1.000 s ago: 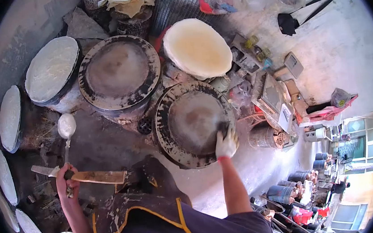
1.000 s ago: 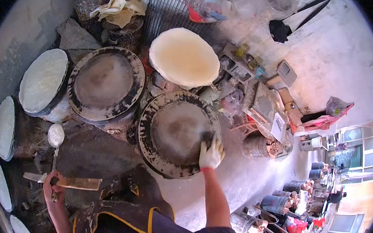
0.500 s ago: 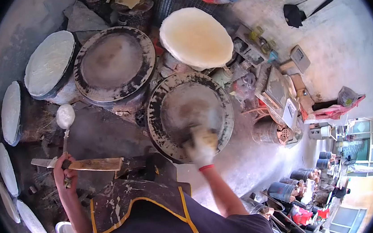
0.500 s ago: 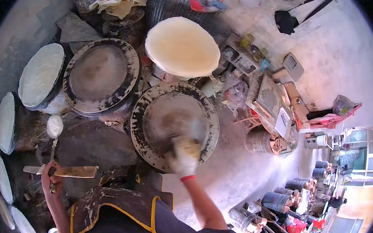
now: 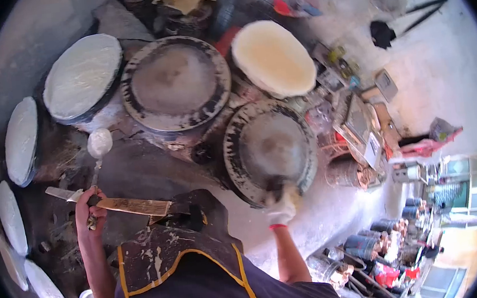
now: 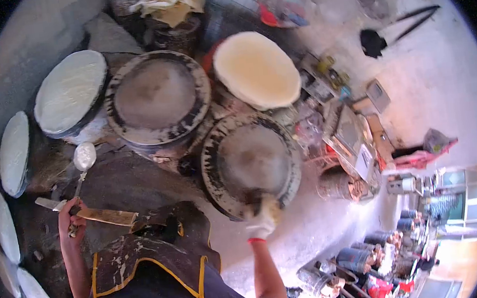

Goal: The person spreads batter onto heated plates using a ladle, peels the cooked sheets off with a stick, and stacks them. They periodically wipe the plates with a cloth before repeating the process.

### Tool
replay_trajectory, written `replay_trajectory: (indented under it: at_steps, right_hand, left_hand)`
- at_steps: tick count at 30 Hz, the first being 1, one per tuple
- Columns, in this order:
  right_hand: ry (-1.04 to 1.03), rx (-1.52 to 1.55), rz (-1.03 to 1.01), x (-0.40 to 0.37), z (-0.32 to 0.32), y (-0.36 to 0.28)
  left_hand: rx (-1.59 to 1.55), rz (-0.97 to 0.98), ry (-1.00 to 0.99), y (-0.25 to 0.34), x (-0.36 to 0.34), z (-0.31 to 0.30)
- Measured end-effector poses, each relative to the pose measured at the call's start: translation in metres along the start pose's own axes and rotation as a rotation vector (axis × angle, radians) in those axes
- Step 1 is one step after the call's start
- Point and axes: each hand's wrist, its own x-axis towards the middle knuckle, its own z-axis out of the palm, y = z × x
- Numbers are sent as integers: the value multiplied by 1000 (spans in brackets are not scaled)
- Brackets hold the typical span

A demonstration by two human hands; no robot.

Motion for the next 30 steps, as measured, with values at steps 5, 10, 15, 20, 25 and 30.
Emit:
replay_trajectory:
  at_steps: [5,10,15,20,25,30]
  right_hand:
    - [72,52,33,109,26,-67]
    - [-76,267,-301,170,59,-224]
    - [68,150,-490,277,96,-329]
    - [35,231,-676,370,126,-474]
    - [-350,156,-1165,259,64,-529]
    - [-201,225,-876,345,144,-474]
  left_hand:
    - [-62,11,35,28,0,-33]
    - [-116,82,178,41,14,-66]
    - [-319,128,291,47,10,-75]
    - [-452,189,352,55,-3,-49]
    - [-511,208,296,61,6,-50]
    - [-566,126,317,75,29,-46]
